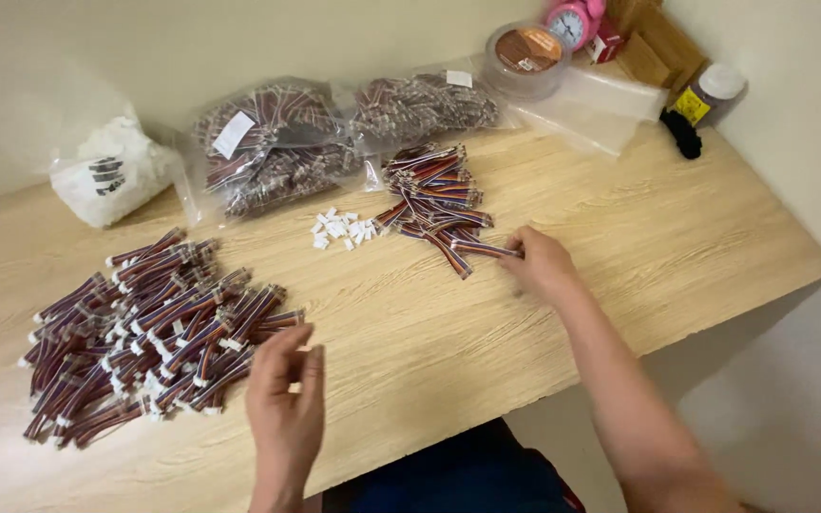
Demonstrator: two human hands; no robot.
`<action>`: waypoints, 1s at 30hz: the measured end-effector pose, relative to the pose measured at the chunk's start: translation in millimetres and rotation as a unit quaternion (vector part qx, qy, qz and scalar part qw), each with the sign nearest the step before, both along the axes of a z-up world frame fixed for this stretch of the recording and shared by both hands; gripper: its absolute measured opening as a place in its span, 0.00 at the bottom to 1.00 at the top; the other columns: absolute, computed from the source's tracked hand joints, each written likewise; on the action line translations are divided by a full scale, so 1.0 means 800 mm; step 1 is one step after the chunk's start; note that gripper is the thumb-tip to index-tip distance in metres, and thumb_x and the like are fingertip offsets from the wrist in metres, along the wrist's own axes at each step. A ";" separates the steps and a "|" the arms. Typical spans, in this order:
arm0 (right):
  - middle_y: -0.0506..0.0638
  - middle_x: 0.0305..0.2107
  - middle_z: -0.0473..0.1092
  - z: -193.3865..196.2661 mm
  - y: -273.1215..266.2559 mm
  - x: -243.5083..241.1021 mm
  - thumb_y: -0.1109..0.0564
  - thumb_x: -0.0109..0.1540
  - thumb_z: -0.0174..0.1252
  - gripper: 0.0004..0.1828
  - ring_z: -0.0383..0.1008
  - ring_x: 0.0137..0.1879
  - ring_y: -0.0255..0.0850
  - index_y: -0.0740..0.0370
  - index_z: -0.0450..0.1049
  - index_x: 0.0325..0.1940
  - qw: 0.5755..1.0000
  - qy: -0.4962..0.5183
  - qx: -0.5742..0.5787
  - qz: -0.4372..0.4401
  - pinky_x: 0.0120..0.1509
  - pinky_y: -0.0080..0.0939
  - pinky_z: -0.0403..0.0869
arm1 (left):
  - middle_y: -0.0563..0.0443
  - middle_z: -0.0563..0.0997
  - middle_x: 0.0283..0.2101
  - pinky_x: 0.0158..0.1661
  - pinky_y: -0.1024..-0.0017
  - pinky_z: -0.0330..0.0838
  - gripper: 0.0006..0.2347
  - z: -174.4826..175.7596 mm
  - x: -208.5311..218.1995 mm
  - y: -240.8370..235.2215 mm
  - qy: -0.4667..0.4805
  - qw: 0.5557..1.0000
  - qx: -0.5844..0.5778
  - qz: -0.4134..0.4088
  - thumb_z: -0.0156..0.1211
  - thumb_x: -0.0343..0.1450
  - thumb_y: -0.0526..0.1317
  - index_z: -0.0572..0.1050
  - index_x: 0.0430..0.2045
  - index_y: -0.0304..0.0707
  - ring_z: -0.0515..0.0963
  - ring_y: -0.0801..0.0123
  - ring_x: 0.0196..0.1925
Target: Assembling small white plastic connectors onto the ends of multi-colored ribbon cables
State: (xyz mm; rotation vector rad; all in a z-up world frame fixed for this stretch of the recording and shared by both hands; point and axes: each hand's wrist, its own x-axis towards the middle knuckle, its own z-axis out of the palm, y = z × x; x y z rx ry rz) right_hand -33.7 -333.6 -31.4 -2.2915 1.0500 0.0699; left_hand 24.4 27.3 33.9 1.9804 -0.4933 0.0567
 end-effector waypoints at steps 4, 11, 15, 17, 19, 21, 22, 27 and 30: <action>0.47 0.35 0.76 0.088 0.057 -0.035 0.50 0.60 0.61 0.10 0.79 0.27 0.41 0.53 0.73 0.42 0.997 -0.071 0.015 -0.028 0.33 0.39 0.69 | 0.49 0.80 0.40 0.34 0.73 0.72 0.10 0.030 -0.022 -0.021 -0.040 0.999 -0.016 -0.013 0.59 0.68 0.34 0.76 0.43 0.39 0.76 0.70 0.33; 0.50 0.31 0.76 0.189 0.133 -0.072 0.60 0.56 0.65 0.14 0.76 0.38 0.37 0.60 0.75 0.45 0.920 -0.371 -0.033 0.121 0.46 0.36 0.74 | 0.46 0.80 0.45 0.49 0.59 0.67 0.14 0.080 -0.028 -0.074 -0.288 0.948 -0.009 -0.134 0.65 0.67 0.40 0.76 0.44 0.37 0.78 0.55 0.47; 0.49 0.25 0.76 0.206 0.162 -0.079 0.64 0.53 0.69 0.15 0.75 0.32 0.35 0.59 0.77 0.43 0.883 -0.441 -0.005 0.162 0.44 0.37 0.75 | 0.53 0.83 0.33 0.46 0.64 0.71 0.08 0.081 -0.034 -0.083 -0.148 0.963 -0.072 -0.212 0.65 0.66 0.40 0.80 0.37 0.42 0.82 0.59 0.41; 0.50 0.25 0.75 0.203 0.162 -0.078 0.65 0.53 0.68 0.16 0.75 0.32 0.36 0.61 0.77 0.43 0.880 -0.442 0.019 0.173 0.44 0.37 0.75 | 0.51 0.84 0.30 0.42 0.65 0.73 0.06 0.086 -0.043 -0.080 -0.073 0.972 -0.085 -0.206 0.64 0.66 0.38 0.81 0.34 0.42 0.83 0.59 0.37; 0.52 0.25 0.75 0.194 0.161 -0.075 0.66 0.53 0.67 0.16 0.74 0.31 0.36 0.63 0.76 0.44 0.877 -0.442 0.042 0.182 0.43 0.38 0.75 | 0.50 0.84 0.26 0.39 0.66 0.74 0.04 0.082 -0.047 -0.078 0.003 0.975 -0.098 -0.200 0.64 0.67 0.37 0.81 0.32 0.42 0.84 0.60 0.33; 0.50 0.26 0.73 0.180 0.159 -0.068 0.65 0.55 0.66 0.16 0.72 0.33 0.33 0.63 0.74 0.46 0.863 -0.455 0.134 0.175 0.43 0.35 0.74 | 0.55 0.83 0.24 0.37 0.74 0.73 0.05 0.070 -0.047 -0.077 0.144 0.959 -0.126 -0.207 0.61 0.69 0.39 0.82 0.32 0.42 0.75 0.80 0.30; 0.50 0.26 0.73 0.183 0.162 -0.068 0.65 0.55 0.66 0.16 0.72 0.33 0.33 0.63 0.74 0.46 0.863 -0.455 0.134 0.175 0.43 0.35 0.74 | 0.55 0.83 0.24 0.37 0.74 0.73 0.05 0.066 -0.047 -0.077 0.144 0.960 -0.126 -0.206 0.61 0.69 0.39 0.82 0.32 0.42 0.75 0.80 0.30; 0.51 0.26 0.73 0.193 0.170 -0.066 0.64 0.55 0.66 0.15 0.70 0.32 0.33 0.65 0.74 0.45 0.859 -0.464 0.127 0.176 0.41 0.35 0.73 | 0.49 0.84 0.28 0.36 0.74 0.74 0.06 0.060 -0.048 -0.070 0.195 0.941 -0.150 -0.233 0.60 0.70 0.37 0.81 0.35 0.37 0.76 0.78 0.33; 0.51 0.26 0.73 0.190 0.171 -0.064 0.64 0.55 0.67 0.15 0.70 0.33 0.33 0.65 0.74 0.45 0.860 -0.456 0.143 0.178 0.42 0.35 0.73 | 0.49 0.84 0.26 0.37 0.74 0.74 0.06 0.071 -0.046 -0.066 0.194 0.944 -0.140 -0.227 0.61 0.69 0.37 0.81 0.34 0.36 0.76 0.77 0.33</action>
